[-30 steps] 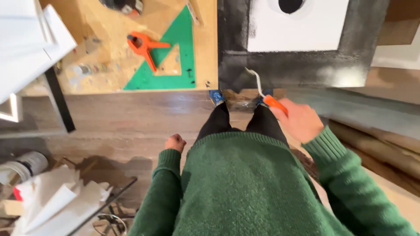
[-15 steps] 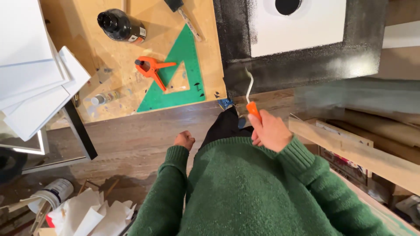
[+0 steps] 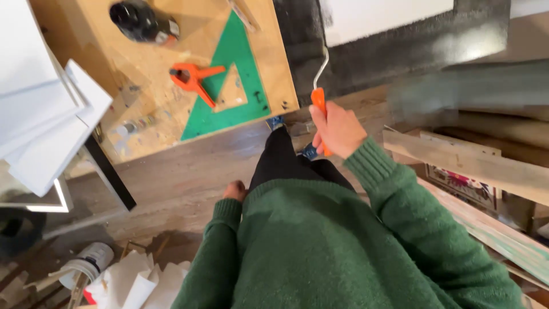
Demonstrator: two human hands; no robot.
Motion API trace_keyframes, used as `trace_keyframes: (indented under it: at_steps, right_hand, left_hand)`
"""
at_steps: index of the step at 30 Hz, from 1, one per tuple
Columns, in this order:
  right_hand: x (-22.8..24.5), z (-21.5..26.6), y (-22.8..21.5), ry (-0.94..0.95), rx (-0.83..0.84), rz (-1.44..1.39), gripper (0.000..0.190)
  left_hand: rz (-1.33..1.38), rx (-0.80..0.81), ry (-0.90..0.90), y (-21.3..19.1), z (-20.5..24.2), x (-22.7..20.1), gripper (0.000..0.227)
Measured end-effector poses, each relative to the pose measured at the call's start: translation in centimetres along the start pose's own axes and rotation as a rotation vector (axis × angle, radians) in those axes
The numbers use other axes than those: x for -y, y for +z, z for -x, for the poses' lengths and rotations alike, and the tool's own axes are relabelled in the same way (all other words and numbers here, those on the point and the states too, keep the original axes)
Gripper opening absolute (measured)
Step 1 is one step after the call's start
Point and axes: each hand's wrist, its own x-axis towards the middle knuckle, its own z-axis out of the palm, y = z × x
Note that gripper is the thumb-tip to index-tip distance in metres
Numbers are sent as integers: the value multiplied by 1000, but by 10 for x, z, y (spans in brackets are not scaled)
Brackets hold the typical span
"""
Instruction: Applying black paint to the inner edge of a picture frame using a small roller.
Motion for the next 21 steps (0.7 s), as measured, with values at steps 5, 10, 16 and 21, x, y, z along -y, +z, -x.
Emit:
trace_keyframes:
  at_steps: [5,10,16,21]
  right_hand:
    - [66,-61,-26,-9,-41,-5,43]
    - [90,-89,-42,12,-43,54,47]
    - [41,-37,-28,29,-19,127,44]
    - [-26,25,-1,141,-22,146,45]
  left_hand:
    - [-18,18,-59,-66,13,-2,23]
    - [-44,-84,64,-109,-10,2,23]
    - [-45,-12,-31,-148,-29,-30,23]
    - [-48,-6,26,-161,-33,-40,24]
